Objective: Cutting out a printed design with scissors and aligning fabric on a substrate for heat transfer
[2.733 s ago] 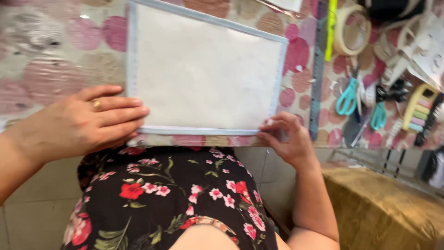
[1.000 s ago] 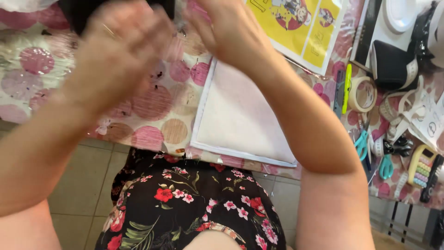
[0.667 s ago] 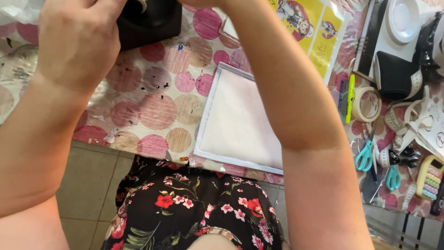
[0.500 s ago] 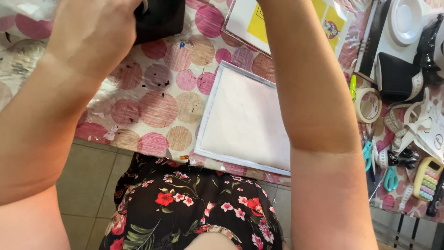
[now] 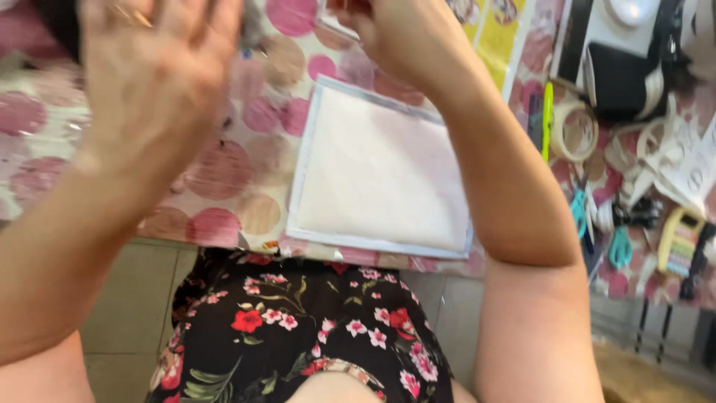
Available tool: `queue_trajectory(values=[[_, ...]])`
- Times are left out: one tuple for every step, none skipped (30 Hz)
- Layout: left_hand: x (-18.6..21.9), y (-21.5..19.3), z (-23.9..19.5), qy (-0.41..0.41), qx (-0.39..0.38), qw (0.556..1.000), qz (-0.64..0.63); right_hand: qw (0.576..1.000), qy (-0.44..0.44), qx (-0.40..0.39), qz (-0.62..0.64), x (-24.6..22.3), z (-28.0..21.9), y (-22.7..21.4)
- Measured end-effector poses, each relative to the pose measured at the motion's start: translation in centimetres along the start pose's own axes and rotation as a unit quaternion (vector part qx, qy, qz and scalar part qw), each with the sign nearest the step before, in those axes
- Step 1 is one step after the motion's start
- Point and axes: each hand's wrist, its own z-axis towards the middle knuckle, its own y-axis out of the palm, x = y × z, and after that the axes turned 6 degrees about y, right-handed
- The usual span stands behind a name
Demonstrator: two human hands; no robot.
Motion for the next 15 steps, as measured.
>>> queue_trajectory(values=[[2.0,-0.9,0.2,0.144,-0.046,0.976,0.154,0.997,-0.023,-0.022,0.070,-0.9,-3.3,-1.7],[3.9,-1.9,0.5,0.276,-0.089,0.906,0.310,0.989,-0.048,-0.040,0.137,-2.0,-6.2,-3.8],[6.3,-2.1,0.1,0.280,-0.084,0.908,0.300,0.989,-0.037,-0.044,0.137,-1.4,-8.9,-3.3],[8.5,-2.3,-0.4,0.258,-0.077,0.955,-0.123,0.986,0.020,-0.086,0.139,-0.9,-11.5,-2.9],[10.8,-2.6,-0.9,0.191,-0.060,0.828,-0.524,0.979,0.076,-0.128,0.141,-0.5,-14.1,-2.6],[12.4,-2.6,-1.5,0.193,-0.060,0.824,-0.529,0.978,0.082,-0.131,0.141,0.0,-16.1,-1.4],[14.0,-2.7,-2.1,0.230,-0.063,0.802,-0.547,0.964,0.086,-0.165,0.190,0.5,-18.2,-0.3],[15.6,-2.7,-2.7,0.266,-0.065,0.779,-0.563,0.947,0.089,-0.197,0.239,1.0,-20.2,0.7],[16.5,-3.2,-3.1,0.267,-0.065,0.776,-0.567,0.946,0.094,-0.198,0.239,0.5,-21.3,1.2],[17.2,-3.4,-3.4,0.258,-0.074,0.773,-0.576,0.929,0.167,-0.224,0.243,-0.1,-22.2,1.7],[17.8,-3.6,-3.7,0.248,-0.084,0.768,-0.584,0.906,0.240,-0.247,0.246,-0.6,-23.1,2.2],[17.7,-3.6,-3.5,0.250,-0.085,0.766,-0.586,0.905,0.243,-0.247,0.248,-0.8,-23.6,2.8],[17.7,-3.7,-3.3,0.252,-0.081,0.769,-0.583,0.896,0.270,-0.252,0.248,-1.1,-24.1,3.4],[17.5,-3.8,-3.2,0.252,-0.078,0.771,-0.579,0.886,0.295,-0.258,0.248,-1.4,-24.5,4.0],[17.8,-3.8,-3.5,0.254,-0.080,0.769,-0.581,0.884,0.297,-0.259,0.251,-1.8,-24.7,4.1]])
